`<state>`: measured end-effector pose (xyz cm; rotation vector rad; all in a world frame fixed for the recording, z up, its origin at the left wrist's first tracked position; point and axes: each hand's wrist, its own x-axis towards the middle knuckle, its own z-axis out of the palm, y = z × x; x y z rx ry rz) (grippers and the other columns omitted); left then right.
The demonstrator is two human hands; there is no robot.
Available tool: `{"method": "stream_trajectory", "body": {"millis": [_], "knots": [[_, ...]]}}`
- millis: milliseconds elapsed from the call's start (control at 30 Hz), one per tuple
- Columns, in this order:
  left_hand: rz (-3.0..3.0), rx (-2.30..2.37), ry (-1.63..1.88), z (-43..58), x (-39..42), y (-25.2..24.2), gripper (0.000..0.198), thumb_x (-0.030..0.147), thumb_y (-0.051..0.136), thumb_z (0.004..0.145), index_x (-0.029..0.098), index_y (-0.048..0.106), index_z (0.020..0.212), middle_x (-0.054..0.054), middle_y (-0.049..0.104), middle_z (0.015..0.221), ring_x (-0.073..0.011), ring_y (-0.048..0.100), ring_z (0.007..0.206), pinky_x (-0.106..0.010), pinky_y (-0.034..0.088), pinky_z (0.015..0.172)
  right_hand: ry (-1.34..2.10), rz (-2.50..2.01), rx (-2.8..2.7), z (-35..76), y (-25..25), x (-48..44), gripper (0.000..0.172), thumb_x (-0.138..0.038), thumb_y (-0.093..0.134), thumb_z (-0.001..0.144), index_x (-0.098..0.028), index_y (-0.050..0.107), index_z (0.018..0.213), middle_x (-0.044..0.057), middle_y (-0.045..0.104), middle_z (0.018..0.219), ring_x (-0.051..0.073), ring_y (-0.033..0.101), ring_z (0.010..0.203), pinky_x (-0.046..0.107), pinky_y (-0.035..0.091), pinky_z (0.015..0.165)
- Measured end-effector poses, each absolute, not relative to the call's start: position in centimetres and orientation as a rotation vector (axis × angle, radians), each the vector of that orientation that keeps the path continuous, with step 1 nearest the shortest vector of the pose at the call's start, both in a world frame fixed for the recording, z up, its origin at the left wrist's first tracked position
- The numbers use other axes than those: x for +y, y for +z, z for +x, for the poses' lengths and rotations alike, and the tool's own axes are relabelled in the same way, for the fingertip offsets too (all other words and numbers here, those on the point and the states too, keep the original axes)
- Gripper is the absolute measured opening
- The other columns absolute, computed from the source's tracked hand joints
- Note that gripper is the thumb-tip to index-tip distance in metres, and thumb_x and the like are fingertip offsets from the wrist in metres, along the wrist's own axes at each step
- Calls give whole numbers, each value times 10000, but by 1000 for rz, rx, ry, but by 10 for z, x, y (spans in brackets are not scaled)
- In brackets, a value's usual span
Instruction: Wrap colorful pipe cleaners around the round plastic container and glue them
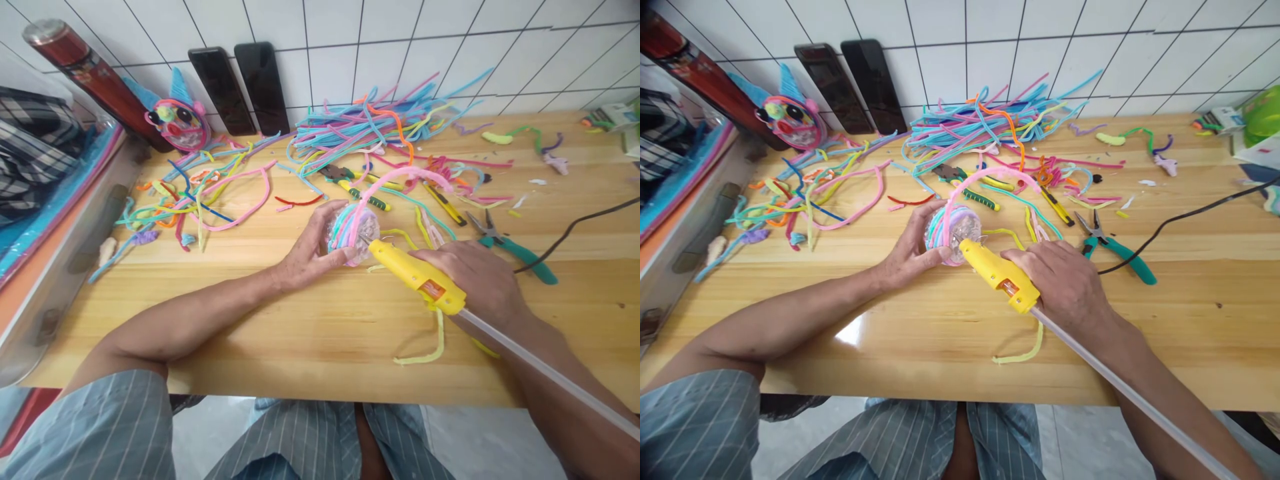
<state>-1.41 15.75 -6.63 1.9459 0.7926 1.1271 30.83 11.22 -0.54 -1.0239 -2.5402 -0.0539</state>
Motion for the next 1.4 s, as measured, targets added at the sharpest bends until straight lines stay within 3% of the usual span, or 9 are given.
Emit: {"method": "stream_trajectory", "body": {"millis": [600,767,1000,1233,1400], "knots": [[1934,786,1131,-11,155,-57,760,578,768,1014,295,416,1625,-148,498,1636,-354,516,1555,-565,441,1344,-257,-816,-2458,295,5,113,261,-258,466,1158,-181,700,1243,77,798,868,242,728,820,378,517,801],[1921,792,1123,-12,156,-60,761,594,764,1013,311,405,1622,-142,499,1627,-349,533,1534,-571,473,1323,-107,-1045,-2576,303,-3,113,318,-321,560,1109,-169,782,1277,104,813,847,277,768,871,394,527,854],[1929,783,1125,-13,157,-66,787,583,768,1015,316,376,1643,-146,486,1645,-350,517,1571,-585,452,1349,55,-1213,-2677,318,-2,120,325,-282,660,997,-224,832,1267,103,836,858,286,764,845,382,502,769],[1949,775,1132,-13,158,-66,791,569,772,1014,325,376,1654,-142,483,1661,-361,516,1575,-585,452,1348,29,-1164,-2684,317,-5,121,316,-342,634,1038,-229,831,1258,88,785,787,280,726,804,385,505,793],[1963,774,1123,-12,157,-65,795,556,777,1014,320,368,1654,-149,470,1668,-367,508,1582,-587,447,1349,-41,-1216,-2627,307,-4,113,329,-379,540,1103,-209,819,1146,84,719,733,274,702,799,396,485,827]]}}
